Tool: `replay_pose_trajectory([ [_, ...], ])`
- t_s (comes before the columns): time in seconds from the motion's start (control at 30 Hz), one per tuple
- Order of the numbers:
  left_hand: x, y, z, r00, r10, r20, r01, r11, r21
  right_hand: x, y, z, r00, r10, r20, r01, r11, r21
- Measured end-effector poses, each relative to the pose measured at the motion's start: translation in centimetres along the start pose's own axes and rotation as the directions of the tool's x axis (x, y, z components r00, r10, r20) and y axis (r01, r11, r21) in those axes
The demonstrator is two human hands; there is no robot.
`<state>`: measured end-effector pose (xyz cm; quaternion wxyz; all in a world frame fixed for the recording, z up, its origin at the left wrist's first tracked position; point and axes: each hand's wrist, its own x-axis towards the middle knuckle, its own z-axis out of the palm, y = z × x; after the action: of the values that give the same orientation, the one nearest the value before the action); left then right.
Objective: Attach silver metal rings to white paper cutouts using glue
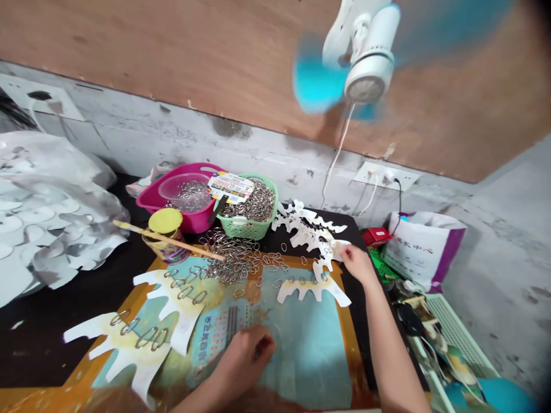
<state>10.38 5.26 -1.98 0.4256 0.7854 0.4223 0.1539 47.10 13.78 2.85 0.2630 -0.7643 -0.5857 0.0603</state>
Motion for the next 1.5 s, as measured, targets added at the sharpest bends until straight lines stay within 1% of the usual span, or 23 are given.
replay_pose_trajectory([
  [0.07,1.7,0.2,0.0,0.996,-0.045,-0.073,0.051,0.995,0.083,-3.8,1.3,0.1,0.998,0.041,0.052,-0.04,0.999,-0.007],
  [0.13,4.0,0.9,0.2,0.983,-0.103,-0.149,0.129,0.976,0.177,-7.2,1.9,0.6,0.994,0.061,0.094,-0.062,0.998,0.011],
  [0.2,6.5,1.9,0.5,0.977,-0.127,-0.173,0.162,0.966,0.203,-9.7,2.0,1.3,0.99,0.051,0.133,-0.059,0.997,0.052],
  [0.3,9.5,3.1,1.0,0.971,-0.171,-0.168,0.206,0.953,0.221,-12.2,1.9,2.6,0.988,0.04,0.147,-0.059,0.991,0.123],
  [0.4,10.7,3.5,1.5,0.969,-0.186,-0.164,0.218,0.954,0.207,-13.5,1.7,3.4,0.991,0.077,0.114,-0.094,0.984,0.154],
  [0.5,10.1,3.1,1.2,0.969,-0.176,-0.175,0.207,0.963,0.171,-14.8,1.2,3.5,0.99,0.097,0.098,-0.113,0.978,0.174],
  [0.57,8.9,2.3,0.5,0.968,-0.166,-0.187,0.194,0.971,0.141,-15.9,0.8,3.2,0.987,0.074,0.142,-0.106,0.966,0.235],
  [0.63,7.0,1.0,-0.5,0.97,-0.156,-0.185,0.178,0.978,0.106,-17.5,0.5,2.7,0.975,0.037,0.22,-0.111,0.935,0.337],
  [0.7,4.6,-0.5,-1.6,0.976,-0.155,-0.153,0.166,0.984,0.064,-19.0,0.2,2.0,0.946,-0.007,0.325,-0.134,0.903,0.408],
  [0.73,3.3,-1.2,-2.1,0.979,-0.162,-0.127,0.169,0.985,0.043,-19.6,0.0,1.7,0.929,-0.021,0.369,-0.141,0.903,0.406],
  [0.77,2.0,-1.8,-2.6,0.982,-0.165,-0.09,0.168,0.986,0.021,-20.1,-0.3,1.4,0.923,-0.018,0.383,-0.141,0.913,0.382],
  [0.8,0.9,-2.3,-3.0,0.985,-0.166,-0.05,0.166,0.986,-0.001,-20.3,-0.8,1.4,0.931,-0.001,0.366,-0.136,0.928,0.347],
  [0.83,-0.1,-2.6,-3.3,0.986,-0.164,-0.02,0.163,0.986,-0.022,-20.3,-1.6,1.5,0.947,0.024,0.321,-0.129,0.942,0.309],
  [0.87,-0.8,-2.6,-3.5,0.987,-0.162,-0.016,0.161,0.986,-0.036,-20.1,-2.5,1.8,0.964,0.046,0.26,-0.122,0.952,0.281],
  [0.9,-1.2,-2.5,-3.7,0.986,-0.162,-0.045,0.161,0.986,-0.037,-19.6,-3.6,2.3,0.977,0.056,0.204,-0.11,0.957,0.268],
  [0.97,-0.9,-1.9,-3.7,0.97,-0.165,-0.176,0.17,0.985,0.011,-18.3,-6.2,3.9,0.98,-0.007,0.197,-0.054,0.951,0.303],
  [1.0,-0.3,-1.4,-3.6,0.954,-0.163,-0.25,0.18,0.982,0.049,-17.5,-7.5,4.9,0.976,-0.072,0.206,0.0,0.944,0.33],
  [1.03,0.6,-1.0,-3.4,0.942,-0.158,-0.296,0.191,0.978,0.086,-16.7,-8.7,5.9,0.973,-0.118,0.197,0.045,0.939,0.342],
  [1.07,1.6,-0.6,-3.1,0.94,-0.157,-0.303,0.195,0.976,0.098,-15.9,-9.7,6.8,0.976,-0.128,0.175,0.061,0.937,0.345],
  [1.17,4.4,-0.1,-2.3,0.959,-0.156,-0.236,0.176,0.982,0.067,-14.5,-11.5,8.8,0.984,-0.11,0.14,0.054,0.934,0.352],
  [1.27,5.6,-0.4,-1.9,0.976,-0.148,-0.159,0.144,0.989,-0.032,-14.2,-11.9,9.4,0.985,-0.088,0.151,0.02,0.915,0.402],
  [1.37,4.8,-0.9,-2.1,0.986,-0.127,-0.112,0.103,0.975,-0.196,-14.7,-11.8,8.7,0.977,-0.077,0.201,-0.035,0.866,0.498],
  [1.5,2.4,-1.2,-2.5,0.995,-0.1,-0.029,0.079,0.906,-0.416,-15.1,-12.3,7.6,0.962,-0.06,0.265,-0.12,0.781,0.613],
])
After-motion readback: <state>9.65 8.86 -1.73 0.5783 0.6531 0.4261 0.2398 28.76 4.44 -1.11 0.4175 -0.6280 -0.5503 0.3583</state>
